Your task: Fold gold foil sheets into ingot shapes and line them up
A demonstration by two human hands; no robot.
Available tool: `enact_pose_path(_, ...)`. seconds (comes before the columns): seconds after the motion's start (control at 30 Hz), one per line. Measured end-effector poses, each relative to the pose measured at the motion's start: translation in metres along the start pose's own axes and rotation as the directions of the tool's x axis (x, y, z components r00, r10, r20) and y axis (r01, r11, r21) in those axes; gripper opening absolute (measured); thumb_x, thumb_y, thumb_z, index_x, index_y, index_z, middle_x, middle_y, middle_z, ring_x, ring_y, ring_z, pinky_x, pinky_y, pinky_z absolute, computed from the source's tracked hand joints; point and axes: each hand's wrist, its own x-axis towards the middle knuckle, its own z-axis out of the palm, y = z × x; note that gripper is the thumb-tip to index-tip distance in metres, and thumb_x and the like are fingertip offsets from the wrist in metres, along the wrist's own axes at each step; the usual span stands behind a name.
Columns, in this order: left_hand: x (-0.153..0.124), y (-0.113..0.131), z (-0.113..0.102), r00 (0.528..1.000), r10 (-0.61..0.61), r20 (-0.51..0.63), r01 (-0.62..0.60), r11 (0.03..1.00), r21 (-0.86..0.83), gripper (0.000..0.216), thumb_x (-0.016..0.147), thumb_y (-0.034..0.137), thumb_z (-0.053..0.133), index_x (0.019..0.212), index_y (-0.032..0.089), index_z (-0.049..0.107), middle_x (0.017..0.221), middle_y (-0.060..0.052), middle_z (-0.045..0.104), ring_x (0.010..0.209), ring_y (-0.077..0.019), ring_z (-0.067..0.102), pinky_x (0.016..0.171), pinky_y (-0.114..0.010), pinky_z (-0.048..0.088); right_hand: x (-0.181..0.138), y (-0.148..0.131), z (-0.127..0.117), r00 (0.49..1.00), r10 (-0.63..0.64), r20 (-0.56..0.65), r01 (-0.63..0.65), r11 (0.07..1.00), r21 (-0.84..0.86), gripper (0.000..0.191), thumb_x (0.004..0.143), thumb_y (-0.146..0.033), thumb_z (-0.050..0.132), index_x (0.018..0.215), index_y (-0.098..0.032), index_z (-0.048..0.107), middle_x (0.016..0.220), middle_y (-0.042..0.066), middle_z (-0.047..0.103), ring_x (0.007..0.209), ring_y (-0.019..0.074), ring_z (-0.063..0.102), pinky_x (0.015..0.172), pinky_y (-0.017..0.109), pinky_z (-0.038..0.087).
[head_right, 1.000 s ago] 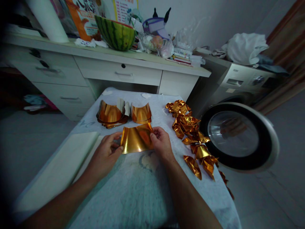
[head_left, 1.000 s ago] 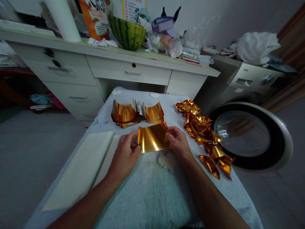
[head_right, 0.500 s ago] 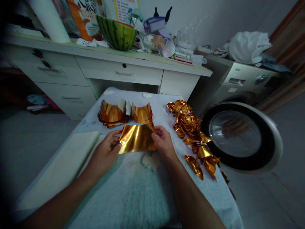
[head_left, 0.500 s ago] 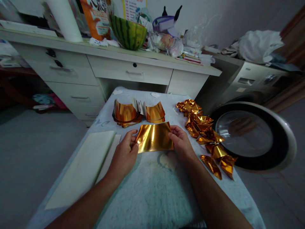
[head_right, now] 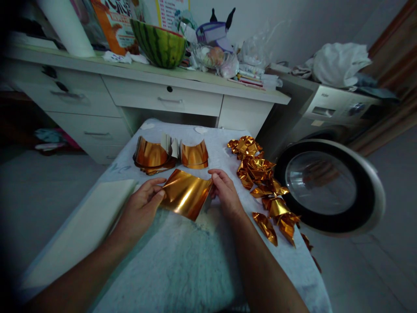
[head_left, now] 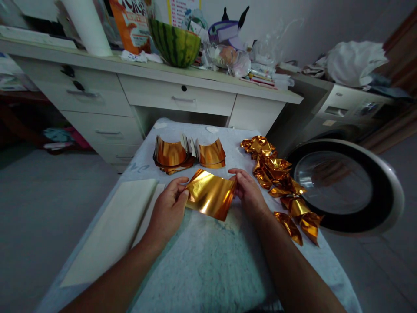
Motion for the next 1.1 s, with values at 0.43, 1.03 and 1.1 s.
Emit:
enact_pose_path(0.43,-0.003,0.007,-0.002,0.998,-0.029,-0.059,0.017,0.981,-0.193,0.016,0.086,0.032,0.063,0.099,0.023,0.066,0.083,0.002,0.069,0.075,-0.0133,0.063,0.069,-0.026,0.047,-0.004,-0.001,0.003,0.985,-0.048,0.164,0.124,0.860,-0.495,0.038,0.073,-0.017,0.054,0.110,-0.020,0.062,0.098,0.005,0.066,0.085,0.0185,0.060,0.075,0.033,0.049)
enact_pose_path(1.03,-0.015,0.019,-0.003,0.978,0.209,-0.019,-0.209,0.978,0.004,0.013,0.084,0.030,0.064,0.094,0.022,0.068,0.088,0.001,0.067,0.069,-0.0121,0.059,0.064,-0.024,0.048,-0.016,-0.003,0.020,0.995,-0.014,0.097,0.055,0.904,-0.424,0.014,0.083,-0.033,0.060,0.091,-0.022,0.061,0.059,-0.004,0.061,0.048,0.0114,0.052,0.045,0.021,0.037)
enact_pose_path(1.1,-0.014,0.019,-0.002,0.978,0.206,-0.032,-0.205,0.978,0.027,0.019,0.082,0.026,0.064,0.099,0.022,0.067,0.099,-0.001,0.063,0.060,-0.0086,0.054,0.057,-0.023,0.046,-0.016,-0.004,0.020,0.995,-0.037,0.089,0.064,0.943,-0.328,0.011,0.081,-0.032,0.061,0.085,-0.021,0.060,0.063,-0.002,0.063,0.053,0.0120,0.056,0.049,0.022,0.041)
